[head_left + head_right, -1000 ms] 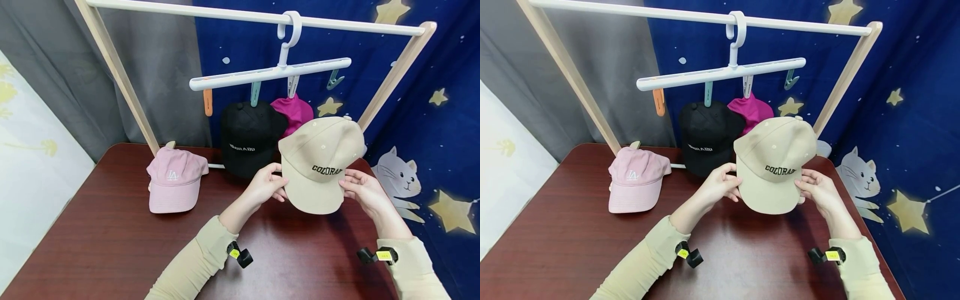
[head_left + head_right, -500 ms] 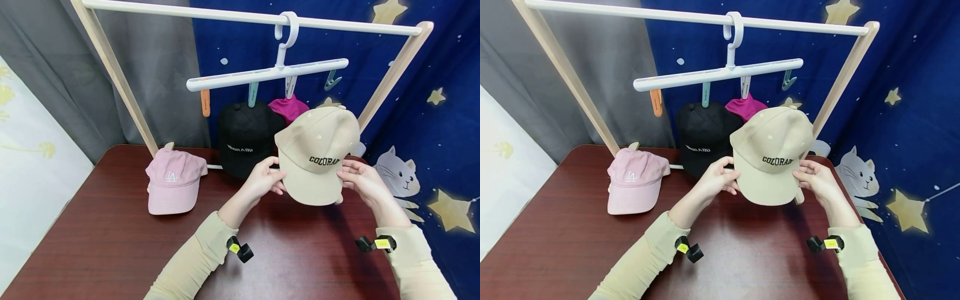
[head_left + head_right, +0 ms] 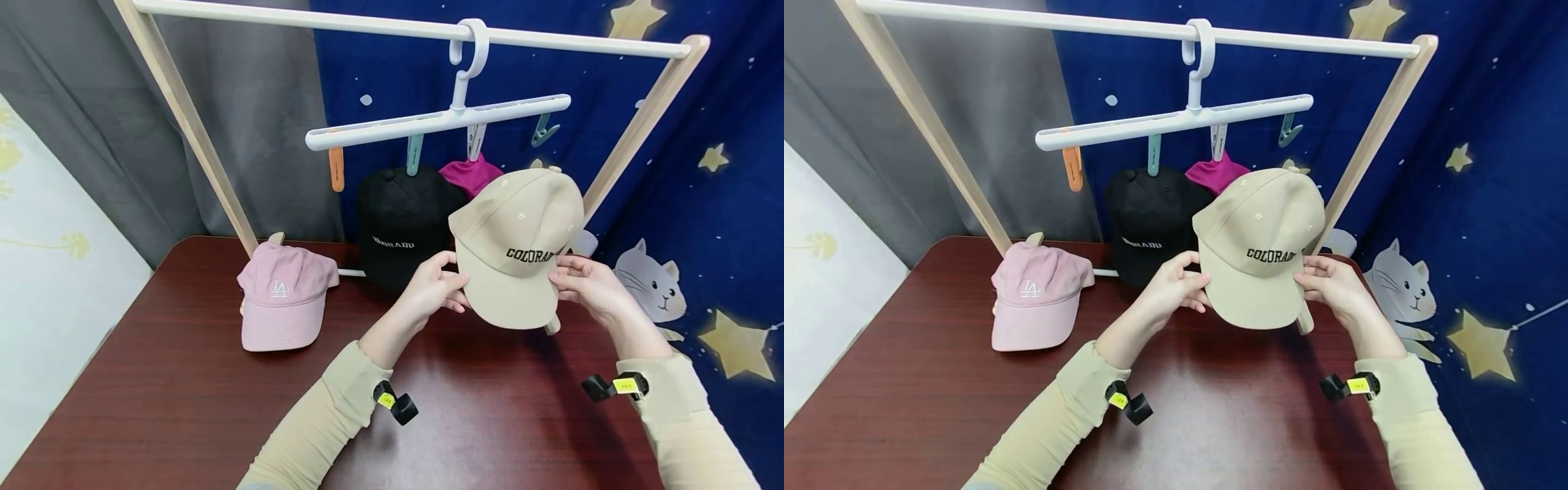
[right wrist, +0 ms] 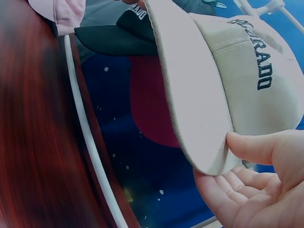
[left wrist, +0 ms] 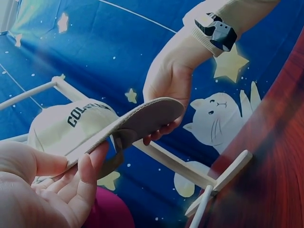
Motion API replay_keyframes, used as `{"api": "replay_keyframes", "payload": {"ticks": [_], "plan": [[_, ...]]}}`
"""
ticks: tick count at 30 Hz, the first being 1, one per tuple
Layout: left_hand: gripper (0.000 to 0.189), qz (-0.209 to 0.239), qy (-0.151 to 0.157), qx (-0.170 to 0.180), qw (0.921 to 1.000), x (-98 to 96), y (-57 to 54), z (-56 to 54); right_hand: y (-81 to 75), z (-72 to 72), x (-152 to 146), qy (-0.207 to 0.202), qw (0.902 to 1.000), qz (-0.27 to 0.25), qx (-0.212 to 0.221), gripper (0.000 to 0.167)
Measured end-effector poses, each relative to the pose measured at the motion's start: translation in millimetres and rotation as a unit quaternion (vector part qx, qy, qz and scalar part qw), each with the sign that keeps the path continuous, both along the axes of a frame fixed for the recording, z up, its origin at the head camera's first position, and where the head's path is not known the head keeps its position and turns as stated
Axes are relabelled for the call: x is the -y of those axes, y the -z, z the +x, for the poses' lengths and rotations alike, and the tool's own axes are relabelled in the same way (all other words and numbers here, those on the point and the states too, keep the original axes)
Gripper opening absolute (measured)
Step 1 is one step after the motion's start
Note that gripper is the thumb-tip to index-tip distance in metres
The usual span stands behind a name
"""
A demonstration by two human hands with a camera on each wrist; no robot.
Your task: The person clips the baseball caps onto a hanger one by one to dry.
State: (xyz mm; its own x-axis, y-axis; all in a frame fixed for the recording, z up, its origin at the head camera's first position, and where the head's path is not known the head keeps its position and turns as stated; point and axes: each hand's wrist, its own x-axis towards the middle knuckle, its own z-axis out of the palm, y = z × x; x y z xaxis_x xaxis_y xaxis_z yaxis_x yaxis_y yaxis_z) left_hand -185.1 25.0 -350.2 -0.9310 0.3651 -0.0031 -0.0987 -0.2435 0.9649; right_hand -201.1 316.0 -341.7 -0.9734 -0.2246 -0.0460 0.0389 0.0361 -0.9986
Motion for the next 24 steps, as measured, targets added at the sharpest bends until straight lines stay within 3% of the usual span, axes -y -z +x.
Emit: {"api": "replay_keyframes", "payload": {"ticks": [9, 24], "plan": [[0.019, 0.012, -0.013, -0.008, 0.9998, -4.1, -0.5, 1.1, -5.5, -4.1, 2.1, -0.003, 0.9988, 0.049, 0.008, 0.059], [0.018, 0.017, -0.017, -0.005, 0.9997, -4.2, 1.8, 0.9, -20.6, -10.7, 3.3, -0.028, 0.9828, 0.182, 0.010, 0.057]]}}
